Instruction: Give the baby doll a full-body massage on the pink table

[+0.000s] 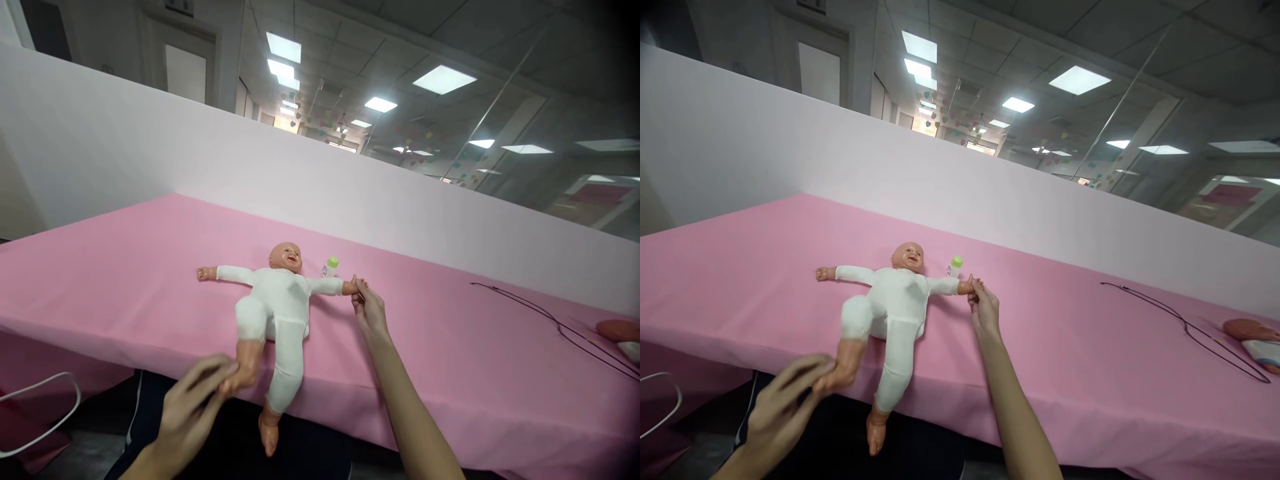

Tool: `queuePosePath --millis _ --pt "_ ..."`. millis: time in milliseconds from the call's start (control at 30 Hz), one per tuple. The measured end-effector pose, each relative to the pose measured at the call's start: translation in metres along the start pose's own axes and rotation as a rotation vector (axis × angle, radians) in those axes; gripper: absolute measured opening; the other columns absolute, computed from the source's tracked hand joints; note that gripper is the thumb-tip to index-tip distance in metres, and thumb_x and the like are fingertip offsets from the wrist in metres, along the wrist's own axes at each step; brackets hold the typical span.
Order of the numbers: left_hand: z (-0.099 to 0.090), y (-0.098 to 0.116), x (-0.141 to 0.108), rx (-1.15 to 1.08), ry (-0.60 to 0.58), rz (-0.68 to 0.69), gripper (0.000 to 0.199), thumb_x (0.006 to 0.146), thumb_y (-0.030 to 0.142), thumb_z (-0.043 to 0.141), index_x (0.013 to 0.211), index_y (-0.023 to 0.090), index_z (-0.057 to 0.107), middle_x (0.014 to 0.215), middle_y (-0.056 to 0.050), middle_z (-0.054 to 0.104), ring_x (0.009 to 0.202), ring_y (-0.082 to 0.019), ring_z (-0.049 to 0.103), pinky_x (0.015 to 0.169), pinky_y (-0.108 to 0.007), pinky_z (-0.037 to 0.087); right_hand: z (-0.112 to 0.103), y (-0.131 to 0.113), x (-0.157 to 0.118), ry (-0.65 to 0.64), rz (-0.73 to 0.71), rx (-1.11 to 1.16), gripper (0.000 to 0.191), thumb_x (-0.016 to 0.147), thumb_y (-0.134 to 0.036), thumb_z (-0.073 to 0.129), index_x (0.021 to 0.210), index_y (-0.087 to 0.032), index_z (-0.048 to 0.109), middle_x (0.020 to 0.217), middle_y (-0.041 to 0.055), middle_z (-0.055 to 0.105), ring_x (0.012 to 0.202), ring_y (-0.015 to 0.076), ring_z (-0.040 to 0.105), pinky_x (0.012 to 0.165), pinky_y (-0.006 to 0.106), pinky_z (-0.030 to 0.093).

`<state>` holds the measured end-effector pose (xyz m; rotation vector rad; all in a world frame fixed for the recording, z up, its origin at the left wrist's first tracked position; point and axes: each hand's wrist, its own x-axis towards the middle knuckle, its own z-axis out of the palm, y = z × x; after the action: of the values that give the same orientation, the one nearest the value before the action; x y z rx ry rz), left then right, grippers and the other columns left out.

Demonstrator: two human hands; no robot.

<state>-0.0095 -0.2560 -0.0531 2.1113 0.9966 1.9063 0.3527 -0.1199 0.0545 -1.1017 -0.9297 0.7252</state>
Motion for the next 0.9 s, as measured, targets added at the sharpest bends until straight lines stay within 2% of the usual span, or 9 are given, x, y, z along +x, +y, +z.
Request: queuePosePath --millis 100,167,300,433,500,600,700,800,900 --pt "0.019 -0.009 0.067 -0.146 -0.038 -0.193 0.018 0.097 0.028 0.072 0.111 0.024 0.082 0.095 -0.005 0.076 0.087 -0.020 0.075 0.079 -0.030 0.063 0.039 0.002 -0.009 -0.107 0.005 0.007 0.040 0.065 -0.052 0.090 0.080 -0.017 0.078 0.070 0.0013 0.063 0.057 0.0125 0.048 0.051 0.027 0.042" --pt "0.036 -0.025 0.104 -0.260 -0.079 -0.377 0.025 0.093 0.039 0.075 0.108 0.021 0.083 0.097 -0.006 0.077 0.091 -0.023 0.076 0.082 -0.033 0.064 0.064 0.009 -0.021 -0.283 0.024 -0.088 0.040 0.070 -0.055 0.087 0.076 -0.017 0.077 0.065 0.0004 0.063 0.054 0.0119 0.048 0.050 0.026 0.038" --pt "0.054 -0.050 0.144 -0.492 -0.214 -0.581 0.041 0.087 0.051 0.077 0.106 0.016 0.083 0.107 -0.011 0.081 0.109 -0.032 0.075 0.098 -0.043 0.060 0.089 0.013 -0.032 -0.473 -0.031 -0.248 0.047 0.077 -0.059 0.082 0.062 -0.018 0.068 0.054 -0.0020 0.056 0.052 0.0123 0.049 0.050 0.026 0.038" --pt "0.024 -0.037 0.124 -0.366 -0.225 -0.556 0.036 0.088 0.051 0.078 0.103 0.019 0.083 0.099 -0.008 0.080 0.099 -0.029 0.075 0.086 -0.036 0.061 0.071 0.001 -0.005 -0.398 -0.064 -0.233 0.045 0.074 -0.060 0.085 0.069 -0.016 0.074 0.056 -0.0016 0.058 0.052 0.0122 0.048 0.051 0.026 0.039" --pt "-0.004 -0.021 0.092 -0.259 -0.264 -0.486 0.027 0.090 0.048 0.076 0.101 0.024 0.084 0.091 -0.005 0.077 0.086 -0.024 0.074 0.072 -0.029 0.060 0.051 0.000 0.014 -0.236 -0.068 -0.186 0.046 0.071 -0.060 0.087 0.069 -0.017 0.074 0.058 -0.0016 0.058 0.054 0.0120 0.048 0.052 0.026 0.040" --pt "-0.041 -0.004 0.039 -0.222 -0.376 -0.389 0.019 0.092 0.040 0.076 0.107 0.030 0.084 0.082 -0.002 0.071 0.073 -0.019 0.070 0.069 -0.026 0.059 0.021 0.011 0.033 -0.025 0.005 -0.123 0.048 0.059 -0.059 0.094 0.061 -0.018 0.068 0.057 -0.0026 0.055 0.056 0.0113 0.046 0.053 0.026 0.042" --pt "-0.057 0.002 0.007 -0.266 -0.467 -0.343 0.014 0.094 0.040 0.074 0.099 0.030 0.084 0.076 -0.001 0.068 0.066 -0.018 0.068 0.063 -0.024 0.057 0.006 0.022 0.037 0.024 0.082 -0.128 0.049 0.049 -0.055 0.097 0.058 -0.018 0.067 0.056 -0.0018 0.056 0.054 0.0115 0.046 0.052 0.028 0.043" --pt "-0.057 0.002 0.016 -0.274 -0.472 -0.356 0.017 0.094 0.041 0.074 0.092 0.028 0.085 0.074 -0.002 0.067 0.065 -0.017 0.067 0.061 -0.023 0.055 0.013 0.014 0.034 -0.014 0.093 -0.065 0.045 0.051 -0.053 0.097 0.064 -0.018 0.072 0.059 0.0002 0.060 0.054 0.0123 0.047 0.051 0.029 0.044" --pt "-0.040 -0.003 0.057 -0.272 -0.340 -0.454 0.019 0.091 0.041 0.076 0.096 0.025 0.086 0.080 -0.003 0.071 0.073 -0.019 0.068 0.066 -0.025 0.055 0.035 -0.007 0.024 -0.160 0.048 -0.028 0.041 0.061 -0.053 0.093 0.072 -0.017 0.077 0.063 0.0012 0.062 0.056 0.0127 0.048 0.052 0.028 0.042"
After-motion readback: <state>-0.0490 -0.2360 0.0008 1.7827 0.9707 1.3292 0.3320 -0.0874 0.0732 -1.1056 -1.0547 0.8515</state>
